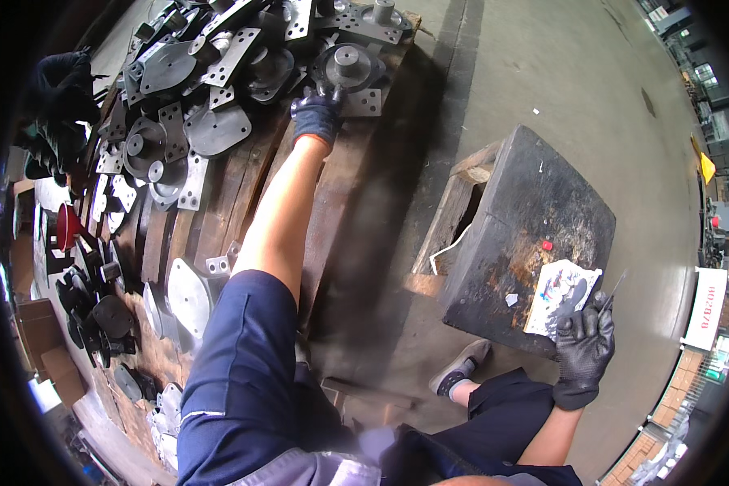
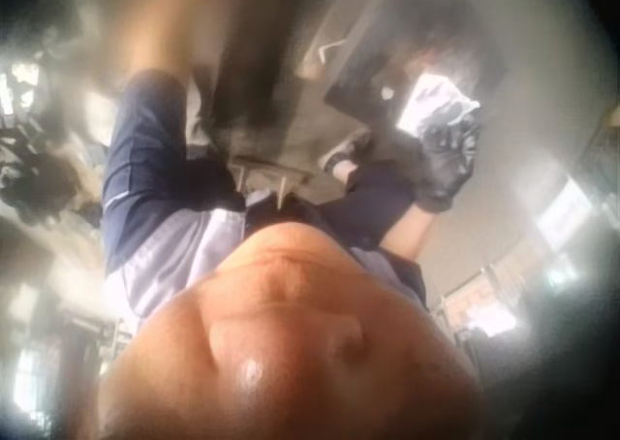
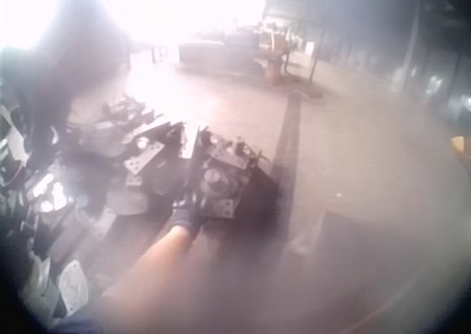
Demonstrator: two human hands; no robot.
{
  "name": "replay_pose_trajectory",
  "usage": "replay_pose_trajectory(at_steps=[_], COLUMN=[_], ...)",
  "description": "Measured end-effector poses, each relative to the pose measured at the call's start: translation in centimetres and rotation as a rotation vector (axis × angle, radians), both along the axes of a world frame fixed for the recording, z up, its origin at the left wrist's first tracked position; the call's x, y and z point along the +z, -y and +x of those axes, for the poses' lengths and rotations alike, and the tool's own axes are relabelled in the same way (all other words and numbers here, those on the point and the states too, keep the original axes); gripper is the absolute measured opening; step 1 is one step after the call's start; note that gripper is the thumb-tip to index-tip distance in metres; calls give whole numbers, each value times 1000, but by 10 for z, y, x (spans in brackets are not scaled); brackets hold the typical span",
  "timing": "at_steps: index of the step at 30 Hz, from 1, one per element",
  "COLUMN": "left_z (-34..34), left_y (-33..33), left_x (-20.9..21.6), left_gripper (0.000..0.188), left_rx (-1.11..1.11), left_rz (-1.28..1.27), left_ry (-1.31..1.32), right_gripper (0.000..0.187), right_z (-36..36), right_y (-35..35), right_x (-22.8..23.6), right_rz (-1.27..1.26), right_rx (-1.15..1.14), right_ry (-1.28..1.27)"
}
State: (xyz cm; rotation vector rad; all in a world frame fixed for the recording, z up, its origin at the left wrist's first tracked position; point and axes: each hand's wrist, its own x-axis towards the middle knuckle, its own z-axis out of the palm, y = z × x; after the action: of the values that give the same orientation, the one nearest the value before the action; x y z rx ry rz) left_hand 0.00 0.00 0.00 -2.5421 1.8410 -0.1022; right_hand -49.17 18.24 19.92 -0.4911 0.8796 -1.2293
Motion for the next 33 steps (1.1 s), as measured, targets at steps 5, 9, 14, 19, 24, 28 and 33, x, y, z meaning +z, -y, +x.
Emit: replay_pose_trajectory(at_steps=[5, 9, 14, 19, 24, 28, 33], left_z=[-2, -1, -22, -46, -31, 20, 68], left_y=[18, 24, 14, -34, -75, -126, -191], left_x=[-14, 2, 45, 41, 84, 74, 75], left_gripper=[34, 19, 20, 33, 41, 20, 10], left_rx=[84, -48, -152, -168, -63, -57, -321], left_rz=[-306, -140, 10, -118, 35, 13, -1], left_ry=[75, 62, -164, -313, -689, -1261, -1148], right_gripper=[28, 28, 27, 22, 37, 36, 32], right_z=[13, 17, 20, 32, 32, 43, 40], right_y=[9, 15, 14, 9, 2, -6, -14], right_x=[0, 3, 5, 4, 0, 3, 5], right_rz=[7, 44, 22, 44, 1, -16, -28], right_rx=[-41, -78, -57, -51, 18, 118, 98], right_ry=[-63, -65, -101, -109, -79, -83, -137])
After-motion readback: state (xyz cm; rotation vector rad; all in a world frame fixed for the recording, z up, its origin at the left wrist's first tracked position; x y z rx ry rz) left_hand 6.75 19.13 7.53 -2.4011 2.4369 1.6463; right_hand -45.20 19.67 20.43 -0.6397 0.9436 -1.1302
